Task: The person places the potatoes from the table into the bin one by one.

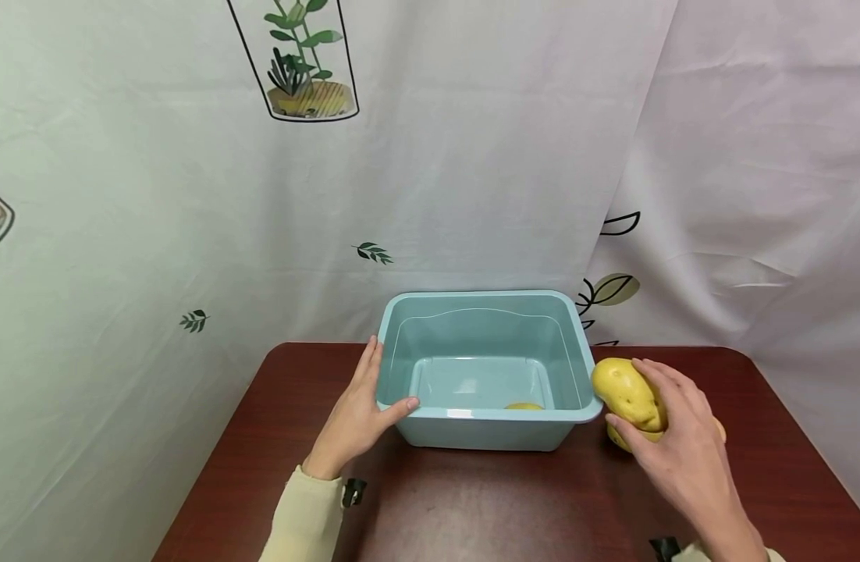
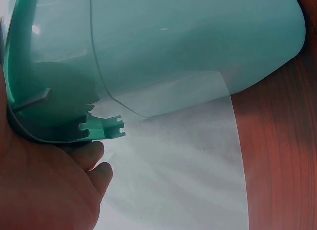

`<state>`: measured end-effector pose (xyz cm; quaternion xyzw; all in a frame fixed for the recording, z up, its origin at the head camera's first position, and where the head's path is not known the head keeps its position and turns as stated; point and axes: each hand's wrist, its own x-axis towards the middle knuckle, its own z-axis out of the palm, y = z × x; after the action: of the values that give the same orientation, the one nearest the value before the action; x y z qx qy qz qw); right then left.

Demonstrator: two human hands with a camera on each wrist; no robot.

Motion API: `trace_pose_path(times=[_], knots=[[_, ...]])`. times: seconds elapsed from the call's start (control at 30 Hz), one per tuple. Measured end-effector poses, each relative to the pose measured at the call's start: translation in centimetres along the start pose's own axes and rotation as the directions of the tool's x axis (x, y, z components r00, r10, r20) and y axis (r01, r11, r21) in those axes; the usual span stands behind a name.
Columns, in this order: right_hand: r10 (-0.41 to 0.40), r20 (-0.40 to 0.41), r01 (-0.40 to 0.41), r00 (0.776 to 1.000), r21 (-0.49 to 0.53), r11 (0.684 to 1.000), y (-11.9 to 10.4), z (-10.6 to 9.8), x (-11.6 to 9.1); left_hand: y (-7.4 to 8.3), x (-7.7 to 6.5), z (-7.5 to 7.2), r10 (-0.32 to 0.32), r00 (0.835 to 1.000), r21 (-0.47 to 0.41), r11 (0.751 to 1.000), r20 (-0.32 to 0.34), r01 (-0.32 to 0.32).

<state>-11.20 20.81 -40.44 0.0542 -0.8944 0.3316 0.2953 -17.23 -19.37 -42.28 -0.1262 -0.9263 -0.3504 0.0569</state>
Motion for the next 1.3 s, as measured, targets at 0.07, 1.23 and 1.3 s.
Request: trace_pose_path(times=[0.07, 1.23, 1.3], knots=[[-0.001, 0.0, 0.001, 1.0, 0.006, 1.0, 0.0, 0.0, 0.0, 0.0, 0.0, 0.0, -0.001, 1.0, -0.001, 1.0, -0.003, 0.001], [-0.042, 0.002, 0.042, 0.999, 0.048, 0.998, -1.6, 0.7, 0.8, -0.1, -0.1, -0.1, 0.015, 1.0, 0.001, 1.0, 0.003, -0.015], [-0.051, -0.002, 0.052, 0.999, 0.054, 0.997, -1.6, 0.7, 0.9, -0.1, 0.0, -0.1, 0.011, 1.0, 0.002, 1.0, 0.004, -0.011]])
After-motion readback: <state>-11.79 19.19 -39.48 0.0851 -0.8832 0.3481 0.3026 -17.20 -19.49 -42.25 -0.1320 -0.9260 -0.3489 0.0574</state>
